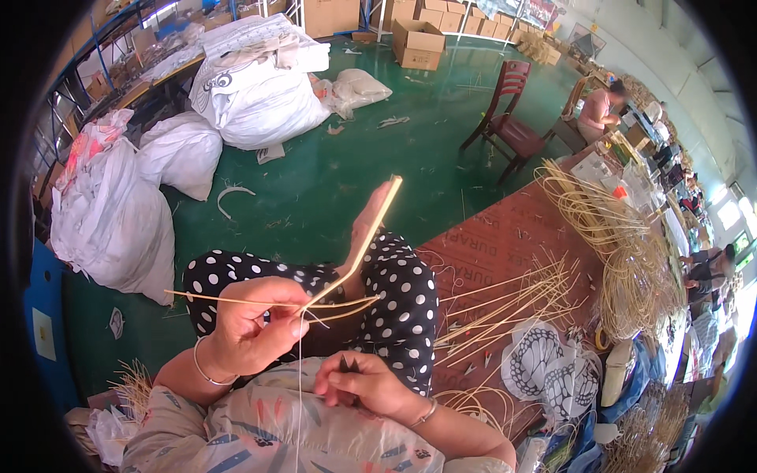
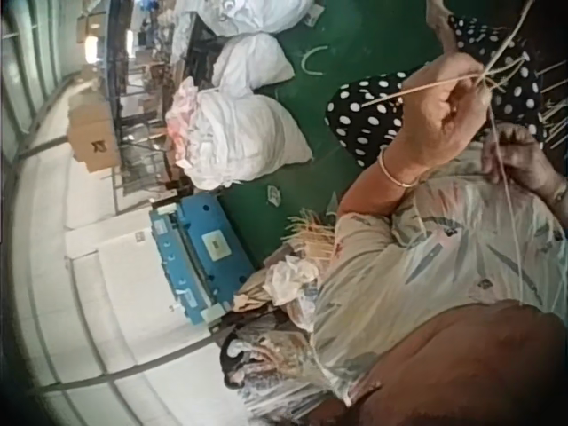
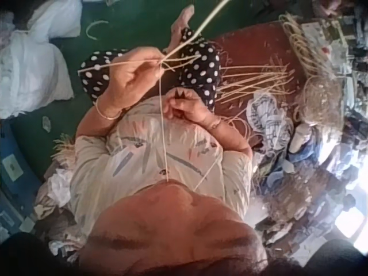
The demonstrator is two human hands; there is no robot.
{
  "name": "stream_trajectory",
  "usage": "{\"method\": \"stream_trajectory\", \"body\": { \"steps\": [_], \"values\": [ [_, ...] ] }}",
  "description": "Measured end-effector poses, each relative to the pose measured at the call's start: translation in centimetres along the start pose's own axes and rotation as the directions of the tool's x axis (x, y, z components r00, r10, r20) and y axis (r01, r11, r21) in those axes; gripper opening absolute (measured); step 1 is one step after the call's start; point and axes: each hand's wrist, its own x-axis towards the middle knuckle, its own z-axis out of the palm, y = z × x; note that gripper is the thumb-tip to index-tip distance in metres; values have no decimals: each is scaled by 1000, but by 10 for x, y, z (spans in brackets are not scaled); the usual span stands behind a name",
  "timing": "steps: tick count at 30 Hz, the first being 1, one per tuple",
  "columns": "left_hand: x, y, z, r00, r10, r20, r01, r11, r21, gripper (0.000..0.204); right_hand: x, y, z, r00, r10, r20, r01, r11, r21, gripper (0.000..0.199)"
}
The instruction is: The person sits on the floor and weaves thin bamboo strips together using a white string. They repeatedly wrap the string around the intersection of the strips to secure them. The person works on multiple bamboo pieces, placing finished ones aside.
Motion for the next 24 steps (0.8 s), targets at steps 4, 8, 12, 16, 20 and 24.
{"method": "stream_trajectory", "body": {
  "steps": [4, 8, 12, 16, 20, 24],
  "values": [
    [0, 3, 1, 999, 6, 35, -5, 999, -45, 19, -23, -56, 17, 758, -638, 134, 449, 362, -817, 32],
    [-1, 9, 4, 997, -49, 58, 57, 986, -157, 24, -31, -106, 31, 449, -772, 450, 195, -406, -893, 43],
    [-2, 10, 9, 991, -79, 111, 100, 976, -195, 25, -21, -106, 40, 449, -679, 581, 29, -639, -769, 41],
    [-1, 8, 9, 989, -45, 140, 68, 984, -167, 25, -15, -104, 42, 438, -629, 642, 52, -695, -717, 39],
    [0, 7, 14, 986, -86, 144, 116, 971, -208, 25, -10, -106, 34, 469, -573, 672, 99, -722, -685, 32],
    [-2, 0, 17, 969, -215, 119, 244, 900, -360, 25, -5, -111, 29, 515, -661, 545, 128, -570, -812, 29]
  ]
}}
